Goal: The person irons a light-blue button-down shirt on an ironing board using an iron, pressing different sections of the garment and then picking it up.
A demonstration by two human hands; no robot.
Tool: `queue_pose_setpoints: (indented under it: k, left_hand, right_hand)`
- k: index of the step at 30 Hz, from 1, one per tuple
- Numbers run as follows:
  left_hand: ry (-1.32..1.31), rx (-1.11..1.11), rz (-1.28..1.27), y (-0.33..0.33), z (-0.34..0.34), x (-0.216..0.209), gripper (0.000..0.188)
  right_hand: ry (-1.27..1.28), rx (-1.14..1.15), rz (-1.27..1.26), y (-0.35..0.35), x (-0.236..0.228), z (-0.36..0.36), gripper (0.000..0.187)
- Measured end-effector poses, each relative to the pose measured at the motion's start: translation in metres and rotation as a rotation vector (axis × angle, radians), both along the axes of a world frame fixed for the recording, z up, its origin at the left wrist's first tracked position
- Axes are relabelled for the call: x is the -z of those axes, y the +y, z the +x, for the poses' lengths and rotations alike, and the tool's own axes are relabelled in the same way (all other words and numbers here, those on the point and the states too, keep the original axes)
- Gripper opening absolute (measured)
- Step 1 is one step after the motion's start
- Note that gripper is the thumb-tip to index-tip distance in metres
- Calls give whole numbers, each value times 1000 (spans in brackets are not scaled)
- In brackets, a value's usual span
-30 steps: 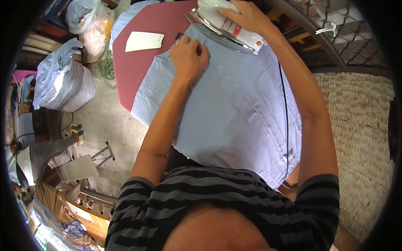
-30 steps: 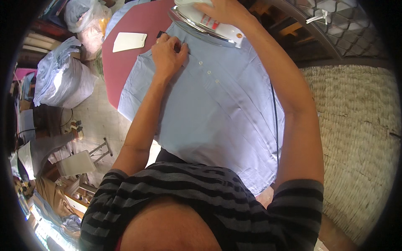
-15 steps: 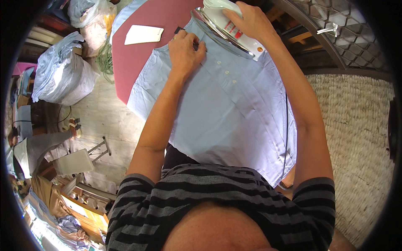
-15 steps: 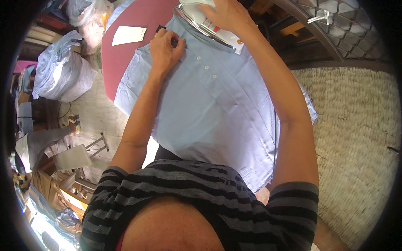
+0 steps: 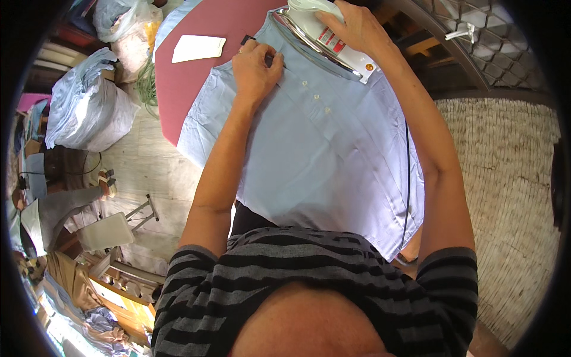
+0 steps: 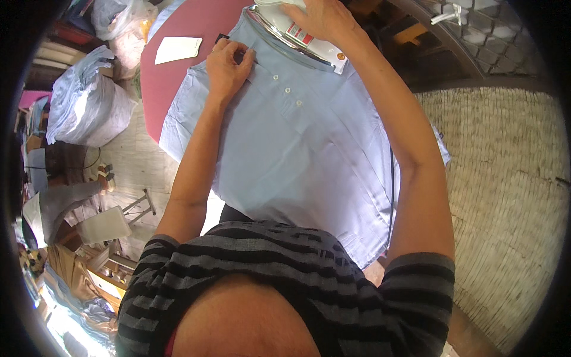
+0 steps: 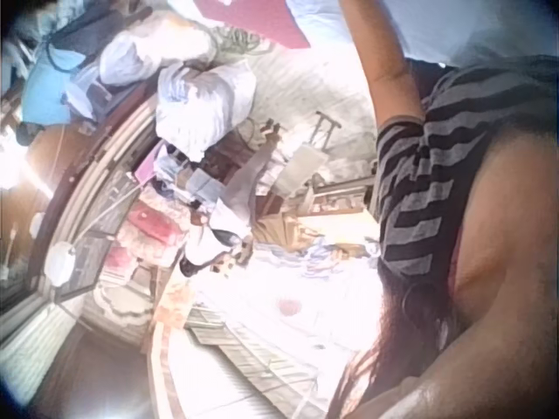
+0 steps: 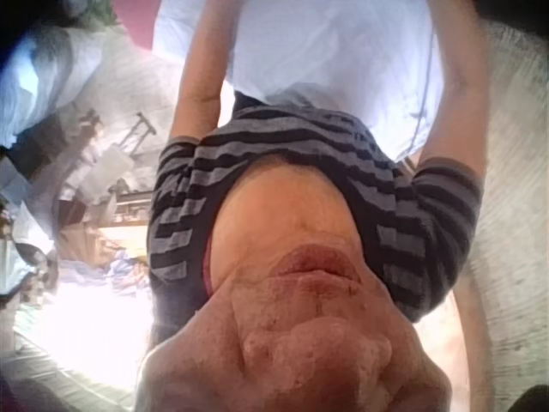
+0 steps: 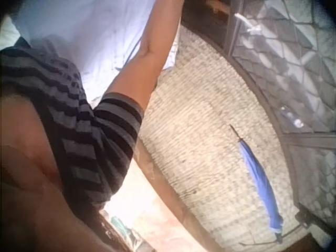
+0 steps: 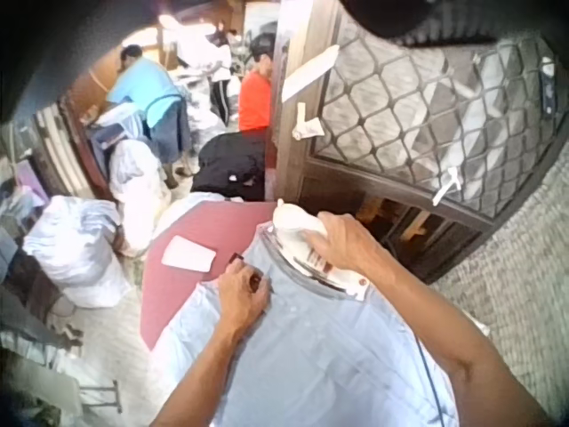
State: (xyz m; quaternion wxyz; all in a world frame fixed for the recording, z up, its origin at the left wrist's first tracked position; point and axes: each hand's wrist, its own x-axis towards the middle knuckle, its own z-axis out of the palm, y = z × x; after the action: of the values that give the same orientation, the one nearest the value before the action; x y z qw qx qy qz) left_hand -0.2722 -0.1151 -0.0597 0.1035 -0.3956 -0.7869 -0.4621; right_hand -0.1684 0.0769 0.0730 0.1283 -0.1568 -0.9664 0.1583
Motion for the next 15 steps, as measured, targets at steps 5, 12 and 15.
queue_pose_setpoints:
  k: [5,12,15]
  left_hand:
    - [-3,20,4,1,1,-2,15]
    - [-65,46,15,0,-2,0,15]
    - [-68,25,45,-7,-3,0,13]
  right_hand:
    - [58,-17,31,4,-3,14,41]
    - [-12,32,-13,9,-5,26,48]
    - [-94,125,-311,-9,-17,24,48]
